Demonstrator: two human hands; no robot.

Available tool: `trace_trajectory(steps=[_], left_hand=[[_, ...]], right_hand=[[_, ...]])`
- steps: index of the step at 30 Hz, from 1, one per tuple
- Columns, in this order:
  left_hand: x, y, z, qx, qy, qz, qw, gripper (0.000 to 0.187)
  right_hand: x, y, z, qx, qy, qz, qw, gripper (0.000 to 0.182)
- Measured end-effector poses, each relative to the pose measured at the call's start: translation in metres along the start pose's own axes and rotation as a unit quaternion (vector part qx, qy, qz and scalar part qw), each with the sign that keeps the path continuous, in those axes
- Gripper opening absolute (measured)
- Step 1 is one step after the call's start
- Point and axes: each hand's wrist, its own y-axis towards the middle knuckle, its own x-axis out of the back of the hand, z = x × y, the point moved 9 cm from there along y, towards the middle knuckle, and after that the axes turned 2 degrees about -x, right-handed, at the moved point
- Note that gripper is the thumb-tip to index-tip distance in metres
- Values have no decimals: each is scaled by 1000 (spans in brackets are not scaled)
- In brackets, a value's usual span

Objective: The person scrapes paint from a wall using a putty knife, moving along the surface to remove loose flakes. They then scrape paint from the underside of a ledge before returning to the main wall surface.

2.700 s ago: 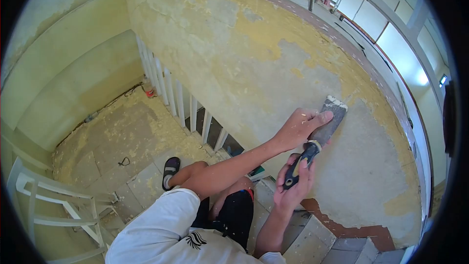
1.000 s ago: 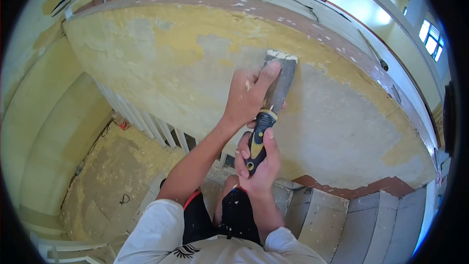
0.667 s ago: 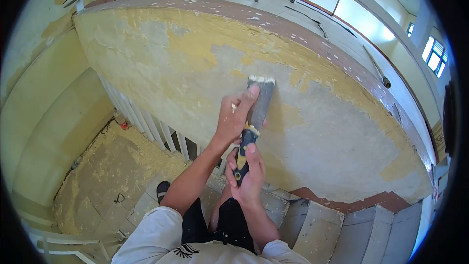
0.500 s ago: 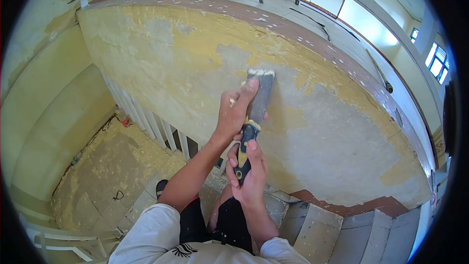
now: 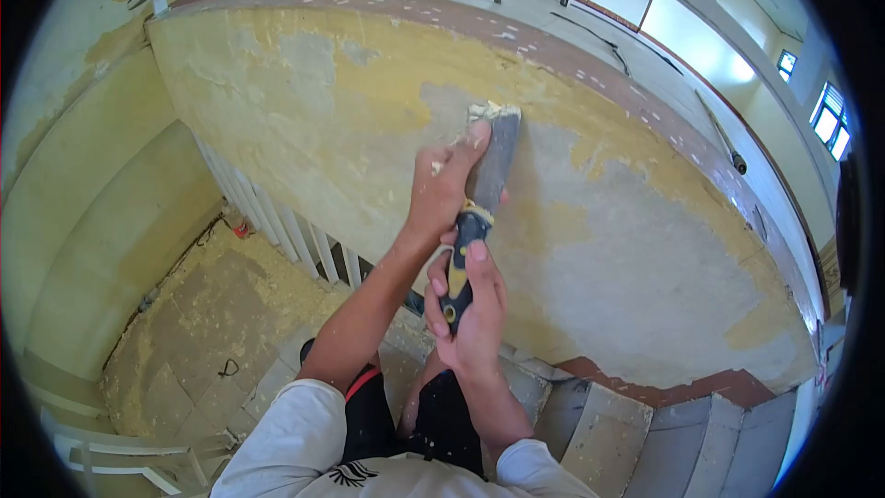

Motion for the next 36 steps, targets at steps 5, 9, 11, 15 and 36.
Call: trace_trajectory(steps=[5,9,11,15,36], left_hand=[[5,-5,13,-13,10,-23,1000,51],[5,7,-6,-17,7,2,1000,50],[6,7,-14,-30,25,17,999,49],[1,0,-1,-45,40,23,998,51],[-25,3,-9,-41,50,80,995,47]], right_hand=[[7,-8,-14,-6,32,-1,999,32],[-3,9,-3,14,3,7,1000,37],[-6,11,-4,27,-9,-3,1000,39],[5,-1,-16,20,18,-25,999,37],[5,-1,-4,34,43,-12,998,40]])
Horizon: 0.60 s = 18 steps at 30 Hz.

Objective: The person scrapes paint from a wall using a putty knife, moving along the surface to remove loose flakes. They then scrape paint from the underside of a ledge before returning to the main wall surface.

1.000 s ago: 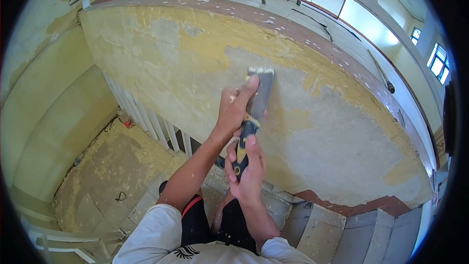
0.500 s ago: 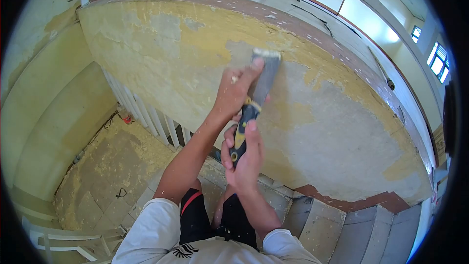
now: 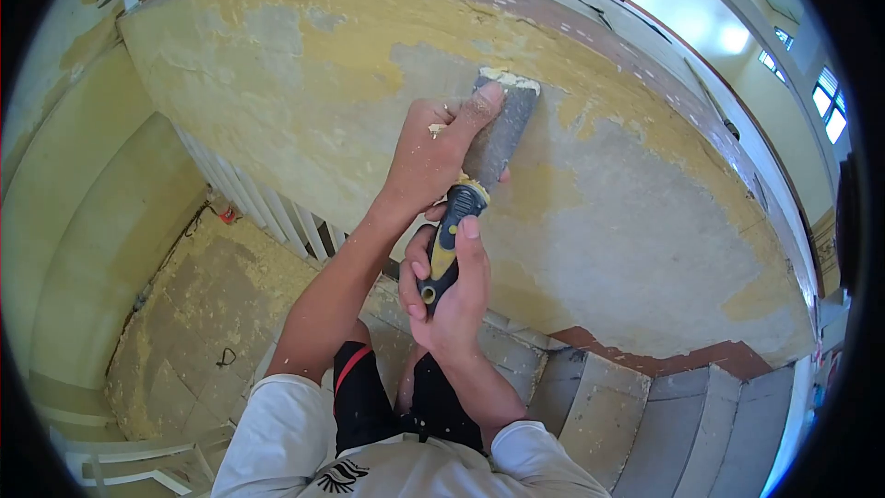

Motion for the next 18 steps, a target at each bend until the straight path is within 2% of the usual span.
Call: trace_trajectory(steps=[5,7,10,13,16,18], left_hand=[[-3,-3,9,-21,-2,-12,1000,48],[-4,2,2,-9,18,-2,1000,48],[-3,-4,10,5,-21,-6,1000,48],[3,-21,54,18,-83,-72,994,49],[10,-38,83,43,-127,-120,984,51],[11,-46,84,71,-130,-145,978,52]], right_hand=[[21,-4,-1,5,-27,-23,999,42],[12,-2,5,5,-39,-14,999,42],[26,-5,4,-4,-73,-30,997,42],[46,-19,1,-39,-93,15,995,41],[52,-37,8,-11,-163,-26,986,43],[44,-40,18,12,-184,-6,983,49]])
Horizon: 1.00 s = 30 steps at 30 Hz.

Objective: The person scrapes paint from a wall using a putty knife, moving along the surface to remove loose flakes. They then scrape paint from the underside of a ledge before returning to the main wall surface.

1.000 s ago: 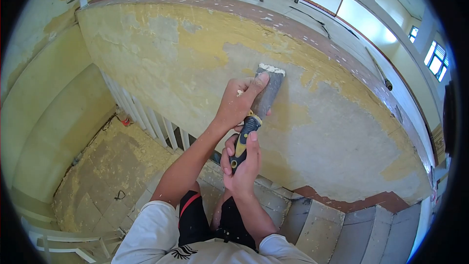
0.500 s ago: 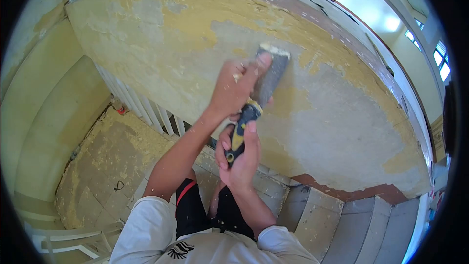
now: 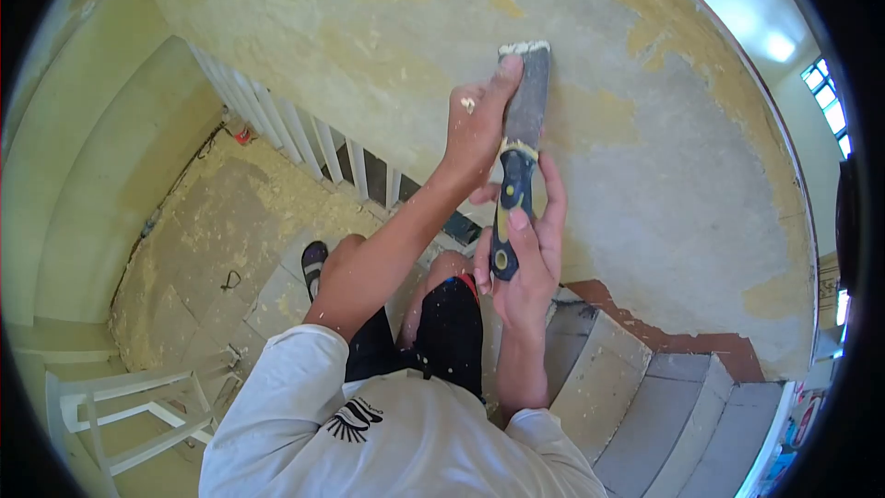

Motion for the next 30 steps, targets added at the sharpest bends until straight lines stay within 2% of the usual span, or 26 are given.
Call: trace_trajectory(steps=[3,7,12,15,18,21,25,28,30], left_hand=[[-2,4,-16,-11,-5,-9,1000,52],[0,5,-15,7,-12,-16,1000,51],[-6,13,-25,4,-80,-21,997,47],[-2,6,-23,9,-19,-45,999,50],[-6,8,-25,9,-84,-63,994,49],[3,13,-32,32,-63,-62,996,48],[-4,9,-28,37,-86,-53,994,48],[6,12,-31,25,-12,-71,997,48],[3,11,-34,16,-7,-52,998,46]], right_hand=[[-12,8,17,15,-12,20,1000,46],[-15,4,16,29,-4,-8,1000,44],[-14,14,25,-12,17,-4,1000,44],[-15,8,23,-7,-7,-13,1000,45],[-14,11,23,-23,-2,-21,1000,41],[-32,18,34,-17,9,25,999,41],[-24,13,27,-11,15,0,1000,41],[-38,9,30,-14,-10,3,1000,41],[-40,13,32,-6,-22,1,1000,41]])
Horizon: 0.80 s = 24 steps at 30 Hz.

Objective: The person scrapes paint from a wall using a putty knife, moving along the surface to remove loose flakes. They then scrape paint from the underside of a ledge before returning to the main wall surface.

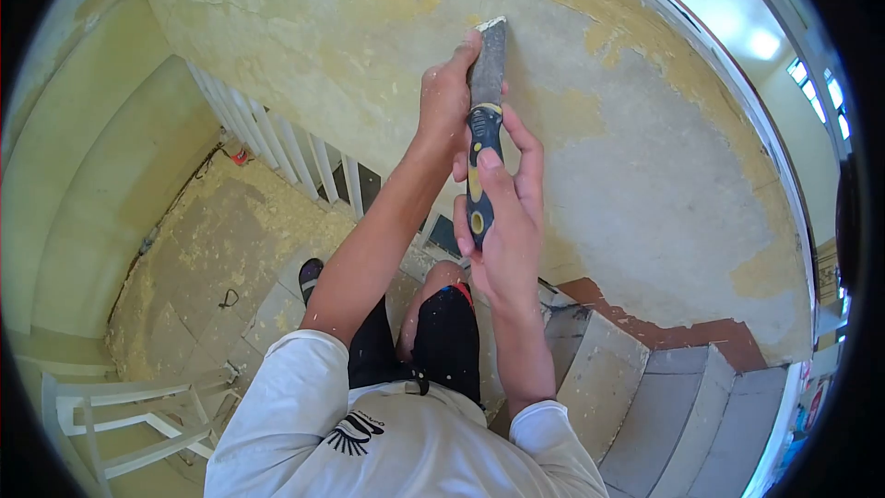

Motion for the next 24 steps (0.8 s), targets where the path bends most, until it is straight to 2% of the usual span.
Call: trace_trajectory(steps=[4,8,12,15,18,19,22,24], left_hand=[[4,11,-10,-42,-33,-39,998,49],[0,1,16,-5,-86,-20,996,50],[4,5,11,-3,-73,-22,997,50],[6,-4,15,31,-42,-19,998,50],[0,0,17,10,-82,-29,996,51],[5,7,15,-8,-45,-41,998,51],[11,9,-7,1,-35,-38,999,50],[12,12,5,8,-54,-15,998,50]], right_hand=[[7,8,4,-12,-25,23,999,41],[18,-3,-5,-3,-42,3,999,41],[13,3,3,-26,-30,22,999,41],[15,-3,-6,-16,-42,6,999,40],[18,-5,-5,-14,-21,5,1000,40],[15,3,-2,-8,-30,14,999,40],[13,14,-5,-13,-43,20,999,41],[7,11,-4,-9,-38,30,999,43]])
